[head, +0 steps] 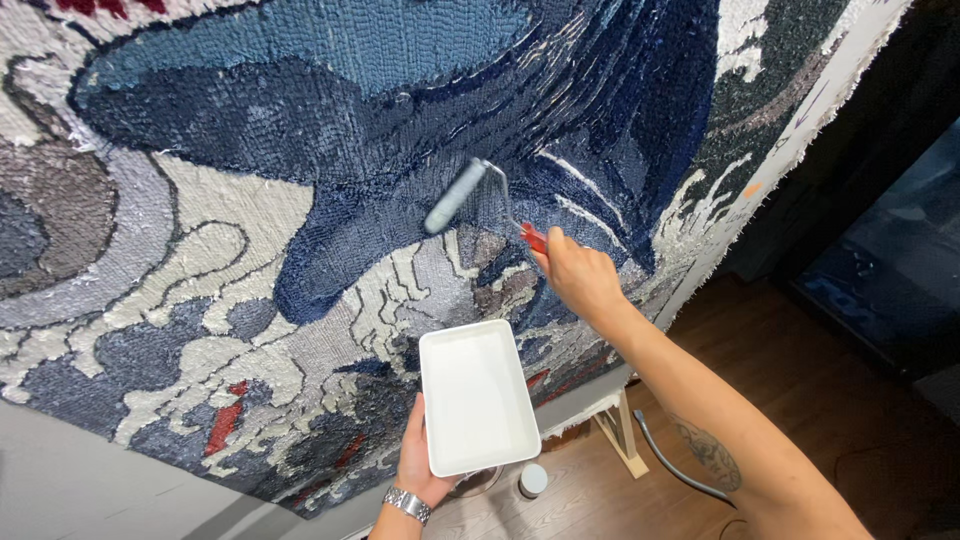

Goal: The person applies a white liquid to a large, textured rug using a small paint roller. They repeatedly dip the roller into a white tray and roll it across the rug's surface, covering a specific section.

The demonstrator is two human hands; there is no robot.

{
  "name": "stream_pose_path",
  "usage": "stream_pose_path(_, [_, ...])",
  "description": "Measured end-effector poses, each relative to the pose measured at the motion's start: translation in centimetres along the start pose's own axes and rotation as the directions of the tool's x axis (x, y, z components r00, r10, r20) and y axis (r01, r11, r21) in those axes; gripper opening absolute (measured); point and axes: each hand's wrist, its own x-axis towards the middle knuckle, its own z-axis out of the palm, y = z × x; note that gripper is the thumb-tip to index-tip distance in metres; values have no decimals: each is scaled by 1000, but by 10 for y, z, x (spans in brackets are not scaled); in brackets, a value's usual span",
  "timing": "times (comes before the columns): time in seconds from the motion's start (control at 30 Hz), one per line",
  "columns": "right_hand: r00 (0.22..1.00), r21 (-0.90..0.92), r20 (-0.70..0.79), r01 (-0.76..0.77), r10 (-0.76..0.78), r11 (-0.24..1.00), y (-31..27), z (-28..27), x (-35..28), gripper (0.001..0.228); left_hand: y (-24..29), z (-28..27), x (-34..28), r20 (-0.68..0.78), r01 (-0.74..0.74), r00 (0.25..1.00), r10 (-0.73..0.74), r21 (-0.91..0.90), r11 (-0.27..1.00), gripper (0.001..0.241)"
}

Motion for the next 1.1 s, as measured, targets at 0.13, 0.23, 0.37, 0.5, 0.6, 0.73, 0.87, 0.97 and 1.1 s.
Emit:
stream_pose_path(0.13, [998, -10, 19, -57, 57, 998, 50, 44, -38, 36, 4, 3, -5, -48, 0, 999, -1, -20, 1000, 74])
stream_pose_path(0.23, [991, -154, -4, -136, 137, 979, 67, 75, -67, 40, 4, -7, 0, -63, -12, 998, 12, 9, 1000, 72])
stream_pose_path(0.37, [915, 22, 227, -348, 334, 937, 71, 105, -94, 40, 3, -2, -2, -85, 2, 996, 1, 24, 1000, 73])
stream_pose_path(0.5, [879, 26, 274, -412, 390, 911, 74, 129, -116, 41, 3, -2, -2, -84, 13, 996, -11, 19, 1000, 73])
stream_pose_path(0.6, [829, -11, 361, -453, 426, 891, 78, 134, -125, 43, 2, 0, -1, -118, 24, 993, -24, 4, 1000, 72])
stream_pose_path(0.73, [804, 2, 410, -474, 431, 881, 81, 127, -124, 44, 2, 3, 2, -116, 30, 993, -29, 5, 1000, 72])
stream_pose_path(0.87, [852, -4, 334, -426, 403, 905, 83, 111, -125, 49, 1, 10, 3, -117, 82, 990, -76, 46, 996, 77])
stream_pose_path(0.97, [876, 47, 294, -413, 383, 909, 77, 95, -122, 48, -3, 5, 12, -104, 88, 991, -84, 36, 995, 74])
stream_pose_path(1.1, [892, 26, 248, -396, 378, 918, 68, 88, -116, 46, -5, 10, 12, -94, 86, 992, -84, 13, 996, 72])
